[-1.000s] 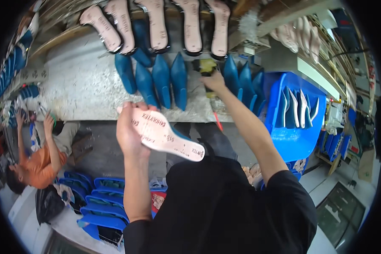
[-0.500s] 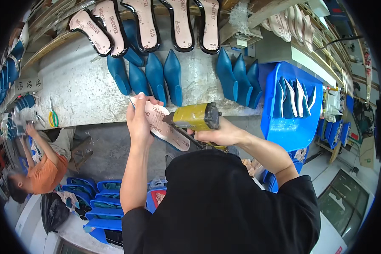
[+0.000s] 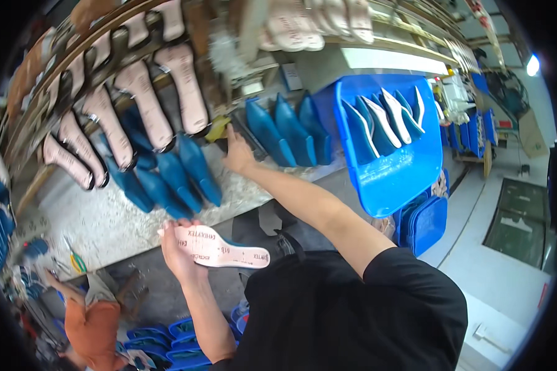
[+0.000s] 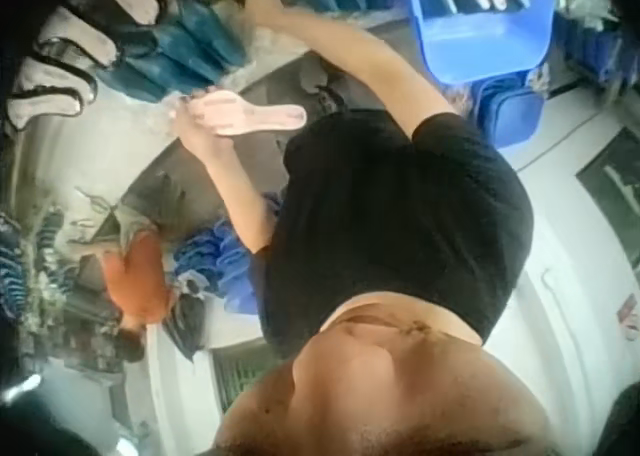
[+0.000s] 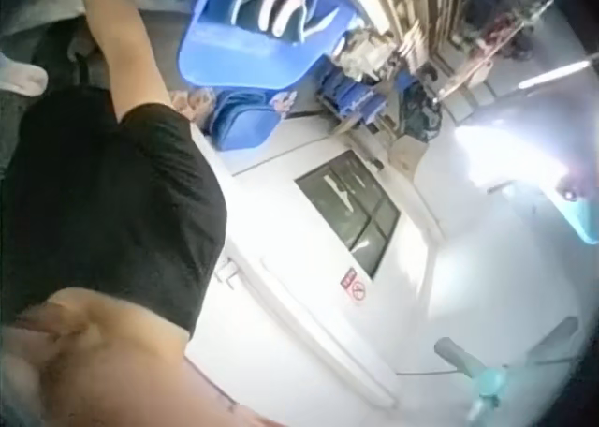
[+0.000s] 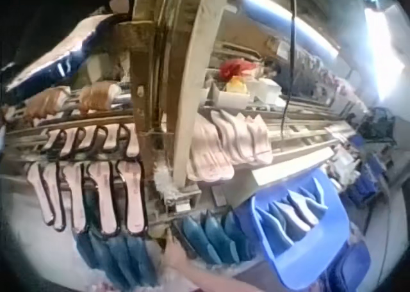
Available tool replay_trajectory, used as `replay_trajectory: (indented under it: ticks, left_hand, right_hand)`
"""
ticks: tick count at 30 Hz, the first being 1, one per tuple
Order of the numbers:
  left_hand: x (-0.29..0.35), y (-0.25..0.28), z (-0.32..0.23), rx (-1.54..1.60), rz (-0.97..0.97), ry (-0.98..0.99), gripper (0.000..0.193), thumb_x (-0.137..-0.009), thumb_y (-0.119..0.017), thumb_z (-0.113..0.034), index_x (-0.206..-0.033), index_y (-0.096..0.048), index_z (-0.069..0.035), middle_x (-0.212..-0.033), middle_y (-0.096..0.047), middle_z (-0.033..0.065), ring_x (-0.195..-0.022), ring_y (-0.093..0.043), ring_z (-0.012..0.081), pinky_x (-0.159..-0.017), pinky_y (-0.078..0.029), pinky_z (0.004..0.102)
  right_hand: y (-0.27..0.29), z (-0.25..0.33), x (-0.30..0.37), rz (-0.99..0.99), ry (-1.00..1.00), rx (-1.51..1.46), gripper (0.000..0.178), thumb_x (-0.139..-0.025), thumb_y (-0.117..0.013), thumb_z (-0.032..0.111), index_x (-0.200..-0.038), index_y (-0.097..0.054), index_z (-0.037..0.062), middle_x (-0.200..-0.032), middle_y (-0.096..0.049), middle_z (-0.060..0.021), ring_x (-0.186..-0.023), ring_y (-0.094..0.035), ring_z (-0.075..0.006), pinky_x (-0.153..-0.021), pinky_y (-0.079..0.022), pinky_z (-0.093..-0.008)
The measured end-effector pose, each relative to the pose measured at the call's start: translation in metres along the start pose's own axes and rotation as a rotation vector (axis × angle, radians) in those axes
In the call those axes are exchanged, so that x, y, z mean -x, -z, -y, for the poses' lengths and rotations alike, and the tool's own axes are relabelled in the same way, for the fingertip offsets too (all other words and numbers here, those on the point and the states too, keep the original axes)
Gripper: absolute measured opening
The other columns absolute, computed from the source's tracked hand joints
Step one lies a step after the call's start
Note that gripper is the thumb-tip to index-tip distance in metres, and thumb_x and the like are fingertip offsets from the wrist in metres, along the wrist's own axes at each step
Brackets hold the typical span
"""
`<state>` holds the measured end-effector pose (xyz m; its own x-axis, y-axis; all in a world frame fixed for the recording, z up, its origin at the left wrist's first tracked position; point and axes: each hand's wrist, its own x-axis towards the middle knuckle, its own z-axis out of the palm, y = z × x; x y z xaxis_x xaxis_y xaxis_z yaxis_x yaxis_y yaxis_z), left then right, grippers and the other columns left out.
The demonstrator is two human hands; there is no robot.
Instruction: The person carries a tray of shoes, retrieves an empty plastic tub, and sets it near a workbench. The person then pairs insoles with shoe lasts, staples the insoles onto the lasts using a pneumatic stapler, and places them into the tub.
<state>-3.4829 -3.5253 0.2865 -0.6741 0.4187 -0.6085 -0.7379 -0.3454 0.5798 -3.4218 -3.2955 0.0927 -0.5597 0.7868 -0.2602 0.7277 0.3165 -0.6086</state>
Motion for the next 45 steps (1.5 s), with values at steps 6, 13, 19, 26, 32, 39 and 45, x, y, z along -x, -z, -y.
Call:
replay_trajectory:
  ticks: [6, 13, 19, 26, 32, 39, 45]
  left_hand:
    - [-0.025, -0.068, 0.099, 0.016, -0.18, 0.128, 0.027, -0.105, -0.054, -0.031, -0.095, -0.056, -0.006, -0.094, -0.061, 0.0104, -0.097, -0.061, 0.0283, -0.091, -0.053, 0.043]
    - [-0.024, -0.233, 0.258, -0.112, 0.097, 0.231, 0.075, -0.098, -0.053, -0.061, -0.136, -0.042, 0.003, -0.142, -0.049, 0.0233, -0.125, -0.052, 0.0354, -0.114, -0.034, 0.0514]
    - [-0.084, -0.166, 0.322, -1.603, 0.068, -0.476, 0.069, -0.082, -0.079, -0.044, -0.121, -0.058, 0.008, -0.109, -0.069, 0.0236, -0.105, -0.067, 0.0343, -0.093, -0.05, 0.0411]
    - [-0.031, -0.17, 0.265, -1.247, 0.221, 0.167, 0.044, -0.096, -0.066, -0.017, -0.13, -0.052, 0.006, -0.107, -0.069, 0.0186, -0.096, -0.071, 0.0305, -0.076, -0.059, 0.0411]
    - [0.123, -0.158, 0.207, -0.178, 0.445, 0.084, 0.049, -0.093, -0.066, -0.011, -0.138, -0.048, -0.001, -0.131, -0.058, 0.0186, -0.124, -0.059, 0.0322, -0.1, -0.052, 0.0498]
    - [0.115, -0.142, 0.122, -0.224, 0.364, -0.128, 0.055, -0.085, -0.067, -0.018, -0.134, -0.047, -0.002, -0.116, -0.063, 0.0161, -0.112, -0.063, 0.0334, -0.097, -0.052, 0.0455]
    - [0.097, -0.11, 0.059, -0.234, 0.481, -0.048, 0.074, -0.082, -0.071, -0.018, -0.146, -0.039, -0.001, -0.123, -0.058, 0.0147, -0.111, -0.061, 0.0275, -0.098, -0.05, 0.042]
  right_hand:
    - [0.206, -0.065, 0.104, 0.687, 0.259, -0.606, 0.081, -0.081, -0.078, 0.029, -0.146, -0.043, -0.0028, -0.131, -0.06, -0.0237, -0.123, -0.058, -0.0372, -0.102, -0.047, -0.0402]
    - [0.389, -0.187, 0.188, -0.03, -0.041, -0.559, 0.074, -0.076, -0.081, 0.031, -0.139, -0.054, 0.0007, -0.117, -0.069, -0.0187, -0.105, -0.069, -0.0277, -0.091, -0.053, -0.0374]
    - [0.394, -0.262, 0.137, -0.419, -0.114, -0.152, 0.071, -0.076, -0.081, 0.029, -0.132, -0.058, -0.0061, -0.124, -0.065, -0.0285, -0.113, -0.065, -0.04, -0.099, -0.049, -0.0412]
    - [0.547, -0.114, -0.018, -0.54, 0.16, -0.591, 0.048, -0.087, -0.074, 0.028, -0.124, -0.063, -0.0008, -0.091, -0.071, -0.0147, -0.091, -0.071, -0.0248, -0.081, -0.054, -0.0337]
    - [0.512, -0.028, -0.057, -0.559, 0.244, 0.003, 0.077, -0.081, -0.072, 0.046, -0.129, -0.051, -0.0114, -0.114, -0.062, -0.0297, -0.104, -0.064, -0.0446, -0.088, -0.054, -0.0491]
    - [0.516, -0.004, -0.088, -0.423, -0.056, -0.084, 0.068, -0.069, -0.077, 0.041, -0.112, -0.063, -0.0097, -0.119, -0.064, -0.0316, -0.113, -0.064, -0.0419, -0.096, -0.052, -0.0453]
    - [0.528, 0.035, -0.042, -0.278, -0.231, -1.081, 0.01, -0.091, -0.065, 0.019, -0.094, -0.067, 0.0093, -0.066, -0.038, 0.0051, -0.054, -0.03, -0.0093, -0.049, -0.025, -0.0267]
